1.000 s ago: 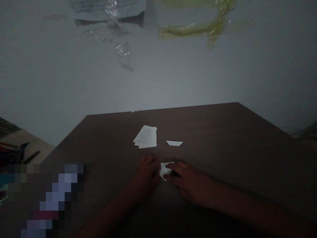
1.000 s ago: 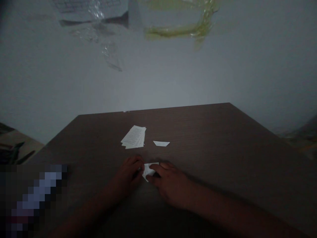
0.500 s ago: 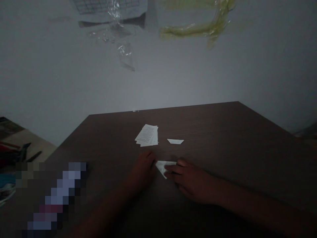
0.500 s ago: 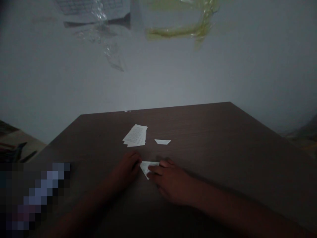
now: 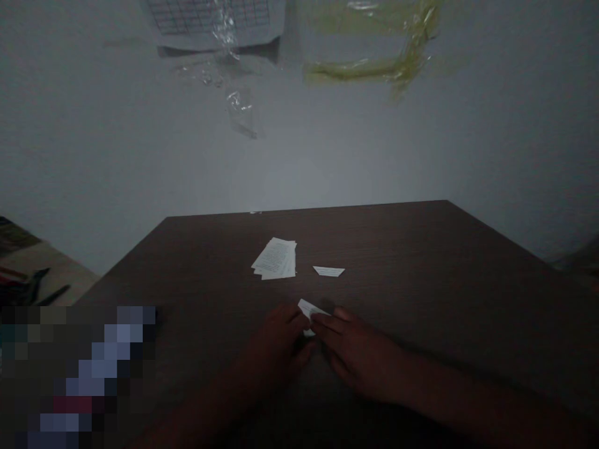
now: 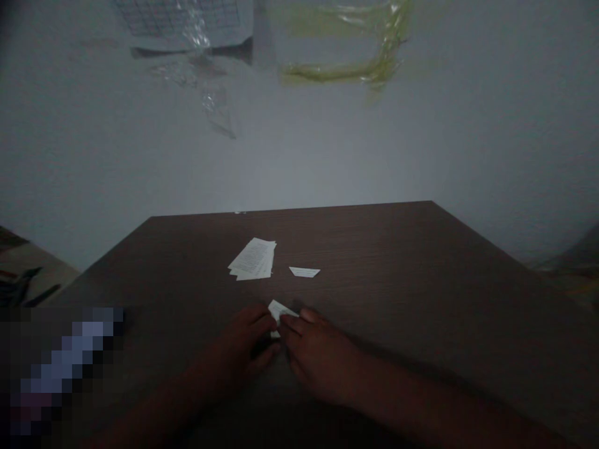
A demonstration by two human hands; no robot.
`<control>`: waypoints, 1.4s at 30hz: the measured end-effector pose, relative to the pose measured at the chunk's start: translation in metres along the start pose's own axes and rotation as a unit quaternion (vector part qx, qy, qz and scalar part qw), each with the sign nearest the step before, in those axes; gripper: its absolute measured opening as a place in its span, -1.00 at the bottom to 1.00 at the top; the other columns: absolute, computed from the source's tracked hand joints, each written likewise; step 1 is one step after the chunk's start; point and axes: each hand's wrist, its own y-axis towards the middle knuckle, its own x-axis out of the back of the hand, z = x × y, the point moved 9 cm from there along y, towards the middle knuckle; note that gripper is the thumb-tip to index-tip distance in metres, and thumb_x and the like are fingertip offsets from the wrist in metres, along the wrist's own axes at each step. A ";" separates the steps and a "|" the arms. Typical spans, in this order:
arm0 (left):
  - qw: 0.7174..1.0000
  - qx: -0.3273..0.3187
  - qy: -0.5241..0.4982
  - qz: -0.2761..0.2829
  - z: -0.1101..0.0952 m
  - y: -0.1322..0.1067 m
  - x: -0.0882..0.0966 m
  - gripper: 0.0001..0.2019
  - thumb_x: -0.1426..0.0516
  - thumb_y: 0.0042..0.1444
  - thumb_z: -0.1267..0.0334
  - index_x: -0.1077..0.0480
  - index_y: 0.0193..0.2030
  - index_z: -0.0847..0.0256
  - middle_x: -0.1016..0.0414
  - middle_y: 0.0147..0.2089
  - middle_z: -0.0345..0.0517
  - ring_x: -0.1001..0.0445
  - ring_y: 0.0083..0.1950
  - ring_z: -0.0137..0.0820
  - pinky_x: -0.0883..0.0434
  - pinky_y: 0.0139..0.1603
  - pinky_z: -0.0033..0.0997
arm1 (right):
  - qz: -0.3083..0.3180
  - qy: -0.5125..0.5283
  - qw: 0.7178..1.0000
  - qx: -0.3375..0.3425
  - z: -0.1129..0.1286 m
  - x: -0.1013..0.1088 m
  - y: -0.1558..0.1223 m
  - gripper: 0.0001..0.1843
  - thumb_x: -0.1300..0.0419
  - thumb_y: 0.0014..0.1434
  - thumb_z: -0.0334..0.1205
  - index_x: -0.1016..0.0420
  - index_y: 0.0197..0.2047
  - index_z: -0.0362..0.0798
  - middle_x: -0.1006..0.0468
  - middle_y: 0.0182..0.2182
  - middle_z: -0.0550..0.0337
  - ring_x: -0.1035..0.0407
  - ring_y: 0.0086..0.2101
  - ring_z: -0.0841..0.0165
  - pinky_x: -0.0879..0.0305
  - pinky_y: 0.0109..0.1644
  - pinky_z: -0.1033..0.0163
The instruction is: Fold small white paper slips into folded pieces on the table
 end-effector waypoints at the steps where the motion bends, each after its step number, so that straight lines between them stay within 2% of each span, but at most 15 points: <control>1: 1.000 0.005 0.014 0.006 0.000 0.000 -0.002 -0.71 -0.30 0.37 0.45 -0.64 0.16 0.10 -0.73 0.25 0.06 -0.66 0.28 0.02 -0.61 0.37 0.05 | -0.006 0.008 1.000 -0.007 0.001 0.002 -0.001 -0.45 -0.22 0.52 -0.40 -0.60 0.51 -0.10 -0.68 0.44 -0.22 -0.58 0.37 -0.02 -0.46 0.59 -0.22; 6: 0.998 0.033 0.061 0.013 0.005 0.004 -0.002 -0.78 -0.26 0.46 0.47 -0.67 0.07 0.08 -0.72 0.20 0.00 -0.64 0.26 -0.01 -0.57 0.32 -0.02 | 0.002 0.075 0.996 -0.042 0.003 0.005 -0.011 -0.58 -0.21 0.50 -0.43 -0.66 0.33 -0.05 -0.77 0.22 -0.15 -0.65 0.21 0.04 -0.59 0.43 -0.16; 10: 0.996 0.011 0.087 0.024 0.000 0.005 -0.005 -0.74 -0.25 0.44 0.53 -0.68 0.00 0.06 -0.72 0.14 -0.04 -0.65 0.20 -0.06 -0.55 0.24 -0.10 | 0.027 0.148 0.989 0.004 0.013 0.002 -0.015 -0.58 -0.23 0.46 -0.45 -0.66 0.30 -0.05 -0.78 0.16 -0.13 -0.69 0.13 0.11 -0.67 0.31 -0.03; 13: 0.997 -0.016 0.072 0.038 -0.005 0.004 -0.009 -0.68 -0.25 0.39 0.59 -0.69 0.02 0.05 -0.74 0.14 -0.06 -0.69 0.17 -0.08 -0.57 0.27 -0.08 | -0.009 0.161 0.986 0.035 0.007 0.008 -0.015 -0.54 -0.18 0.51 -0.46 -0.66 0.36 -0.02 -0.78 0.23 -0.11 -0.69 0.19 0.14 -0.66 0.34 0.01; 15: 0.997 -0.030 0.061 0.039 -0.009 0.002 -0.008 -0.60 -0.24 0.36 0.62 -0.70 0.10 0.03 -0.75 0.19 -0.06 -0.71 0.23 -0.07 -0.54 0.44 0.02 | -0.043 0.127 0.990 0.036 -0.005 0.015 -0.014 -0.51 -0.18 0.54 -0.43 -0.62 0.44 -0.05 -0.74 0.30 -0.17 -0.65 0.28 0.12 -0.62 0.42 -0.03; 18: 0.996 -0.022 0.077 0.034 -0.014 -0.001 -0.003 -0.62 -0.28 0.37 0.55 -0.70 0.18 0.03 -0.74 0.28 0.01 -0.67 0.36 0.03 -0.35 0.70 0.30 | -0.026 0.054 0.997 0.044 -0.017 0.017 -0.009 -0.51 -0.23 0.52 -0.42 -0.64 0.44 -0.08 -0.72 0.35 -0.19 -0.57 0.37 0.03 -0.52 0.54 -0.18; 21: 0.993 -0.003 0.113 0.023 -0.012 -0.004 0.001 -0.73 -0.41 0.41 0.31 -0.71 0.20 0.06 -0.70 0.37 0.11 -0.59 0.44 0.20 -0.28 0.70 0.56 | 0.009 0.016 0.999 0.036 -0.023 0.015 -0.005 -0.60 -0.23 0.56 -0.42 -0.71 0.35 -0.12 -0.73 0.32 -0.17 -0.58 0.32 0.04 -0.51 0.54 -0.15; 24: 0.992 0.000 0.129 0.016 -0.007 -0.006 -0.001 -0.61 -0.50 0.39 0.11 -0.70 0.29 0.09 -0.63 0.46 0.18 -0.52 0.50 0.26 -0.26 0.68 0.65 | 0.019 -0.002 0.999 0.036 -0.022 0.013 -0.004 -0.70 -0.30 0.58 -0.36 -0.75 0.28 -0.11 -0.75 0.25 -0.14 -0.60 0.26 0.03 -0.53 0.50 -0.14; 26: 0.992 -0.008 0.126 0.027 -0.005 -0.007 -0.004 -0.56 -0.51 0.38 0.10 -0.67 0.32 0.09 -0.62 0.47 0.15 -0.52 0.50 0.21 -0.29 0.68 0.57 | 0.020 -0.005 0.999 0.040 -0.021 0.011 -0.004 -0.73 -0.35 0.58 -0.32 -0.76 0.26 -0.09 -0.76 0.22 -0.12 -0.60 0.24 0.03 -0.52 0.50 -0.14; 30: 0.993 -0.020 0.116 0.025 -0.008 -0.007 0.000 -0.63 -0.44 0.40 0.33 -0.67 0.30 0.06 -0.68 0.39 0.02 -0.59 0.42 0.06 -0.47 0.57 0.20 | 0.019 0.000 0.999 0.045 -0.023 0.005 -0.003 -0.77 -0.39 0.58 -0.30 -0.76 0.23 -0.08 -0.77 0.14 -0.08 -0.60 0.17 0.07 -0.52 0.45 -0.11; 32: 0.993 -0.027 0.108 0.026 -0.012 -0.007 0.004 -0.62 -0.40 0.40 0.40 -0.67 0.31 0.08 -0.70 0.36 0.00 -0.62 0.40 0.03 -0.52 0.51 0.08 | 0.017 -0.005 0.999 0.046 -0.023 0.003 -0.003 -0.80 -0.41 0.58 -0.27 -0.76 0.20 -0.09 -0.77 0.12 -0.09 -0.60 0.14 0.06 -0.54 0.42 -0.12; 35: 0.994 -0.035 0.091 0.044 -0.017 -0.007 0.004 -0.60 -0.42 0.37 0.41 -0.66 0.30 0.13 -0.69 0.36 0.04 -0.61 0.41 0.04 -0.54 0.50 0.07 | 0.015 -0.008 0.998 0.057 -0.020 0.003 -0.003 -0.73 -0.43 0.58 -0.20 -0.75 0.25 -0.10 -0.77 0.11 -0.09 -0.58 0.13 0.04 -0.55 0.39 -0.15; 38: 0.993 -0.049 0.084 0.069 -0.018 -0.008 -0.002 -0.57 -0.45 0.37 0.39 -0.64 0.34 0.16 -0.67 0.40 0.06 -0.59 0.44 0.03 -0.52 0.54 0.11 | 0.009 0.003 0.997 0.073 -0.012 0.006 -0.004 -0.65 -0.41 0.60 -0.15 -0.72 0.34 -0.11 -0.74 0.20 -0.14 -0.56 0.21 0.00 -0.53 0.42 -0.16; 42: 0.990 -0.047 0.121 0.062 -0.015 -0.010 -0.006 -0.55 -0.39 0.45 0.40 -0.62 0.42 0.11 -0.64 0.44 0.06 -0.56 0.47 0.06 -0.50 0.57 0.23 | 0.021 0.026 0.998 0.059 -0.005 0.006 -0.006 -0.70 -0.35 0.62 -0.20 -0.75 0.28 -0.12 -0.77 0.17 -0.15 -0.57 0.22 0.00 -0.52 0.44 -0.15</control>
